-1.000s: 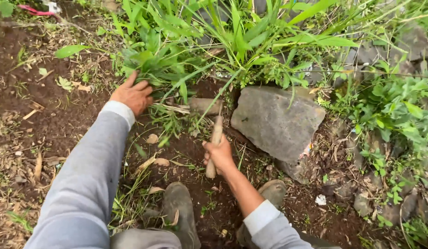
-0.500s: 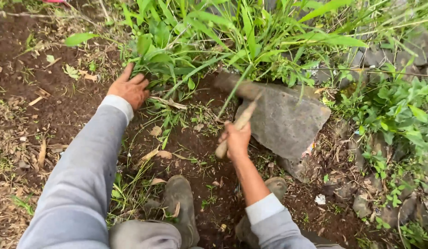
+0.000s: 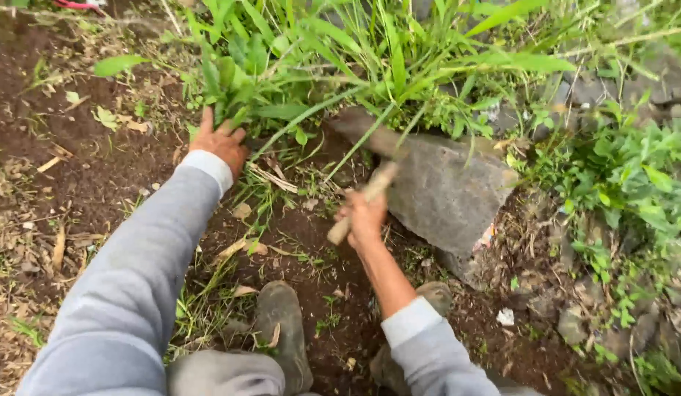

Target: The person uses a small hand hoe to loosen soil and remove weeds from a garden bed. They repeatedly strike the ground near plant bases, pull out uprooted weeds by hand, and clear debris from the work area.

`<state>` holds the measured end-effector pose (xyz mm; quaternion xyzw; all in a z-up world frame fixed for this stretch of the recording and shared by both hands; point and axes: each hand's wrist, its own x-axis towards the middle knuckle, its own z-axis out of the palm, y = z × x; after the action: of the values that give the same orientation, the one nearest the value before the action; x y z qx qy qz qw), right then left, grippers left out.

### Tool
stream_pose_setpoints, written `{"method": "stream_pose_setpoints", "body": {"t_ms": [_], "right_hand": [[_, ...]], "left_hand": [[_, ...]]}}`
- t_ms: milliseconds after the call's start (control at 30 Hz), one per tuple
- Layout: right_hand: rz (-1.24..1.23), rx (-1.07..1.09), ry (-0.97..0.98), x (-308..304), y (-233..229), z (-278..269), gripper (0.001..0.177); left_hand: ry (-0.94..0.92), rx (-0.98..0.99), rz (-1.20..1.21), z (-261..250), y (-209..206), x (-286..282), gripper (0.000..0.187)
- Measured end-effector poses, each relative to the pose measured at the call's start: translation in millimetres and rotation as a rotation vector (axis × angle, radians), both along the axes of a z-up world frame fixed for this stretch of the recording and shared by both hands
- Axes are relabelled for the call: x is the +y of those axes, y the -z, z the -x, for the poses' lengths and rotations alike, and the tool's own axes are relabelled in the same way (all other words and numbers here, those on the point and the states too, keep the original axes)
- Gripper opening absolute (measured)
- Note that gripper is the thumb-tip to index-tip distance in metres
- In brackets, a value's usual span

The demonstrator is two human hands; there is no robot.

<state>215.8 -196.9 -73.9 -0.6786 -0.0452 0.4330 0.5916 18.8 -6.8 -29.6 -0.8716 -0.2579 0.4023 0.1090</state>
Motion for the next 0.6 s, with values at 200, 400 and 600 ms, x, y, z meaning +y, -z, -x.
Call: {"method": "stream_pose_setpoints", "body": {"t_ms": [200,400,600], "right_hand": [[0.225,0.098,-0.615,-62.7,18.8,73.1,0.043],[0.172,0.417,-0.47,-88.4,25.3,86.0,0.06],[0.323,-0.257,-0.3,-72.1,8.5,68.1,0.038]], "left_hand": [[-0.056,-0.035,0.025,-9.8,-2.5,-2.0,0.052],[-0.198,-0.092,0.119,-13.3,2.0,-13.9,0.043],[-0.563,-0.379,0.353,-38.6,38.7,-12.4,0.054]]}}
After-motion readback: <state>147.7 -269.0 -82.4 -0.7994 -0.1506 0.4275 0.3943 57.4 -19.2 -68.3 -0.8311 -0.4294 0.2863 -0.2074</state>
